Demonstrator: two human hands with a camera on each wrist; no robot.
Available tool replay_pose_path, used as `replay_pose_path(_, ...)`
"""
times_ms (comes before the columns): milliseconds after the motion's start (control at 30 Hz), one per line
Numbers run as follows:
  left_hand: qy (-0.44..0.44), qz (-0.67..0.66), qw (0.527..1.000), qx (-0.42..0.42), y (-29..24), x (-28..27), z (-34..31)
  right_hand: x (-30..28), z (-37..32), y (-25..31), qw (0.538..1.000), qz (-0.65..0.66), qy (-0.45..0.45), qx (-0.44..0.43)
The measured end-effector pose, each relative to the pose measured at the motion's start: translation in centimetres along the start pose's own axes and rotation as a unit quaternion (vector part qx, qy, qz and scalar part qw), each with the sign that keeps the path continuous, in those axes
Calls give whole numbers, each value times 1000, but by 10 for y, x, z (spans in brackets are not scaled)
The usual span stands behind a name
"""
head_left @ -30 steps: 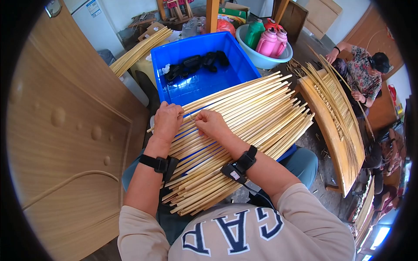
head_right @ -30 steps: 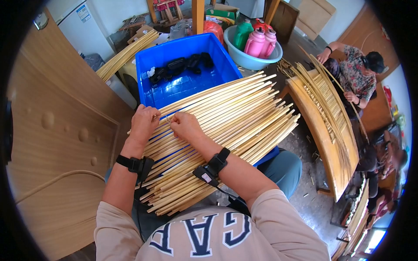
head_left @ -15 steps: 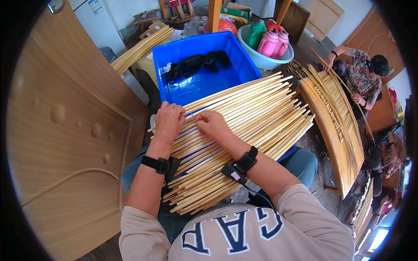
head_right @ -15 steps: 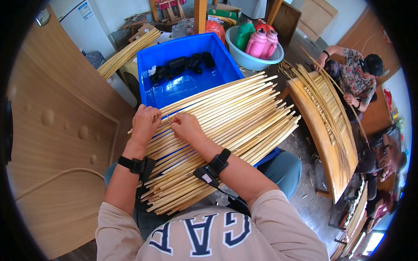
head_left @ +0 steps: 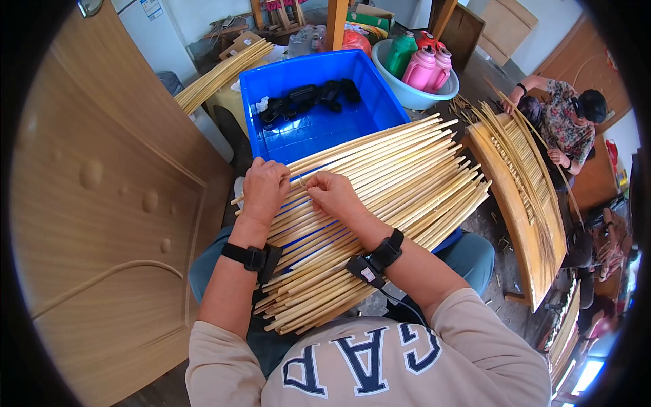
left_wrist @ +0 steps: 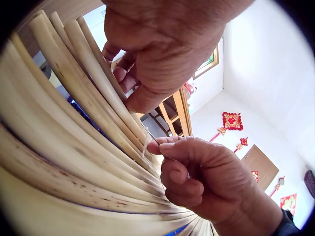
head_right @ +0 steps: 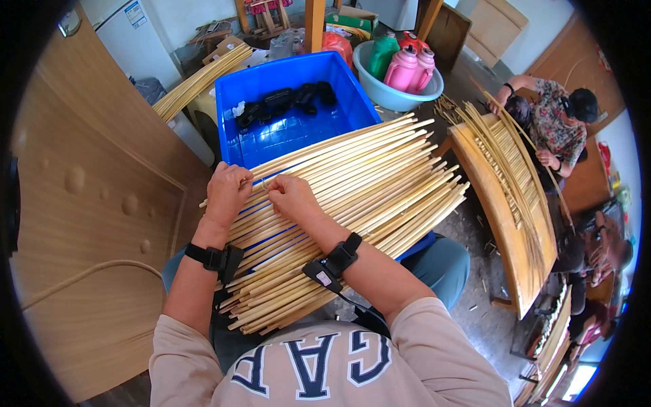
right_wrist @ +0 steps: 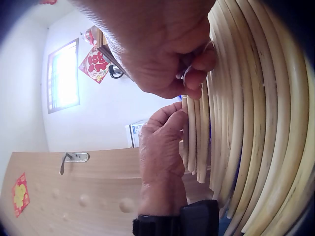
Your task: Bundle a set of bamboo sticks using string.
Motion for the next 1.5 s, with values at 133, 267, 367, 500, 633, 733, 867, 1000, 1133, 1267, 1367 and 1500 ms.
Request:
replay_pose_path(133, -5, -6, 1000, -1, -1, 0, 0, 0, 0, -1, 1000, -8, -1, 7)
replay_pose_path(267, -8, -4, 1000, 6, -1, -1, 0, 0, 1, -1, 1000, -3, 0, 5)
replay_pose_path(367, -11, -3, 1000, 16, -2, -1, 1, -1, 2, -2, 1000, -21, -10, -13)
replay_pose_path(500, -15, -27, 999, 23, -1, 0, 0, -2, 6, -6, 994, -76, -51, -63)
replay_pose_path(633, -15, -36, 998, 52, -3, 1, -1, -5, 6, -5, 983, -122, -86, -106)
replay_pose_path(733, -22, -45, 997, 66, -5, 3, -2, -5, 7, -7, 984, -118, -95, -94)
replay_pose_path(867, -28, -57, 996, 68, -8, 4, -2, -4, 7, -8, 982, -125, -108, -96)
replay_pose_path(1000, -22, -62, 995, 74, -11, 1, 0, -7, 4, -5, 979, -136, -120, -93)
replay_pose_path(1133, -13, -70, 994, 78, -14, -2, 1, -6, 3, -5, 977, -145, -130, -91)
replay_pose_path(1267, -21, -90, 992, 86, -14, -1, -2, -9, -2, -1, 970, -154, -151, -110)
replay_pose_path(1367, -11, -86, 993, 86, -14, -1, -4, -9, -1, 1, 967, -162, -157, -118)
replay_pose_path(1500, -11, -113, 991, 75, -20, 7, -9, -8, 3, -4, 971, -155, -152, -101)
Point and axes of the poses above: each hand's wrist, its own z-axis towards the middle knuckle, its own x-axis out of the palm, y = z × x, the point moved 8 cm from there along z, towards the middle knuckle, and after that the axes turned 8 degrees about -z, right-handed, at the moved point
